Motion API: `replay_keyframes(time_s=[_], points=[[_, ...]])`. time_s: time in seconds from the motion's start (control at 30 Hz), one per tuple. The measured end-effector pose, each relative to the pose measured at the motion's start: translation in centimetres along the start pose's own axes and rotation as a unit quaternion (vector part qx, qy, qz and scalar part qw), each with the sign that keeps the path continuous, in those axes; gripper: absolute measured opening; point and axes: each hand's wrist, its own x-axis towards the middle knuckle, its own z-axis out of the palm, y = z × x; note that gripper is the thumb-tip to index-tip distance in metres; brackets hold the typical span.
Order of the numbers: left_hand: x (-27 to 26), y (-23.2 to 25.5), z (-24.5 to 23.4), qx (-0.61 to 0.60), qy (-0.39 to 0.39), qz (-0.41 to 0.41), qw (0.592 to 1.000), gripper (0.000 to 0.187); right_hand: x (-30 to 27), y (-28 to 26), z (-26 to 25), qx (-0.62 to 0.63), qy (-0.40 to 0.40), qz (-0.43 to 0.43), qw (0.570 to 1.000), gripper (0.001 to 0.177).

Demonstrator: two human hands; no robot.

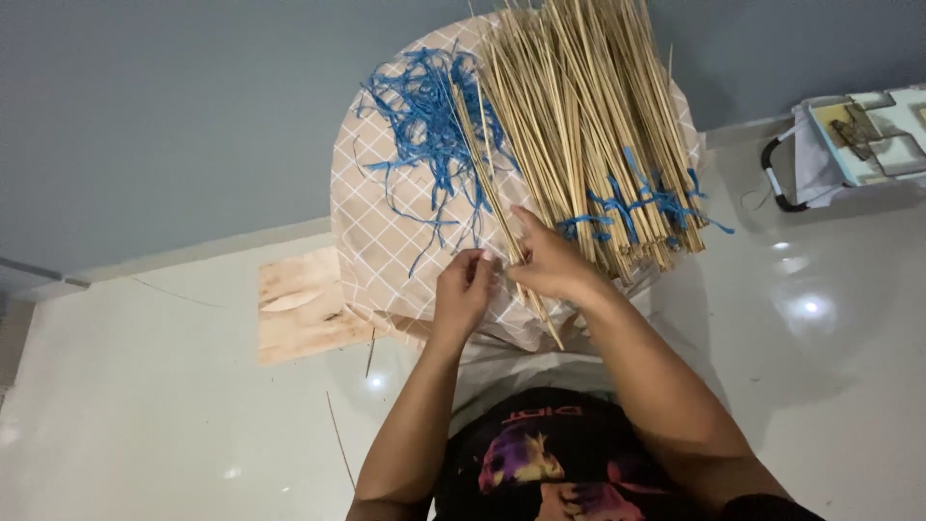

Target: Bundling and tying thin wooden sticks together using blue plastic strips.

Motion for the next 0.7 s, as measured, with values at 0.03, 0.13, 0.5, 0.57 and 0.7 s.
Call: replay_keyframes(time_s=[0.03, 0.13, 0.5, 0.57, 0.7], points=[[-0.2, 1.2, -0.2, 0.001, 0.002, 0.003, 1.000, 0.029, -0.6, -0.4, 0.4, 0.000, 0.001, -0.004, 1.000, 0.097], [-0.3, 3.8, -0.2, 0.082, -0.053, 0.014, 0.995, 0.045, -1.8, -1.1, 1.5, 0.033, 0.008, -0.003, 0.999, 0.098], [1.1, 5.1, 0.4, -0.209, -0.015, -0.070, 0.975, 0.020, -3.6, -0.7, 4.4, 0.032, 0.069, -0.114, 0.991, 0.087], [2.4, 4.3, -0.1, -0.259, -0.029, -0.037, 0.965, 0.017, -3.8, -0.7, 4.2, 0.030, 0.072, -0.117, 0.990, 0.085], [3.1, 6.6, -0.8, -0.333, -0.030, -0.039, 0.942, 0.009, -2.9, 1.4, 4.8, 0.057, 0.073, -0.146, 0.985, 0.081]])
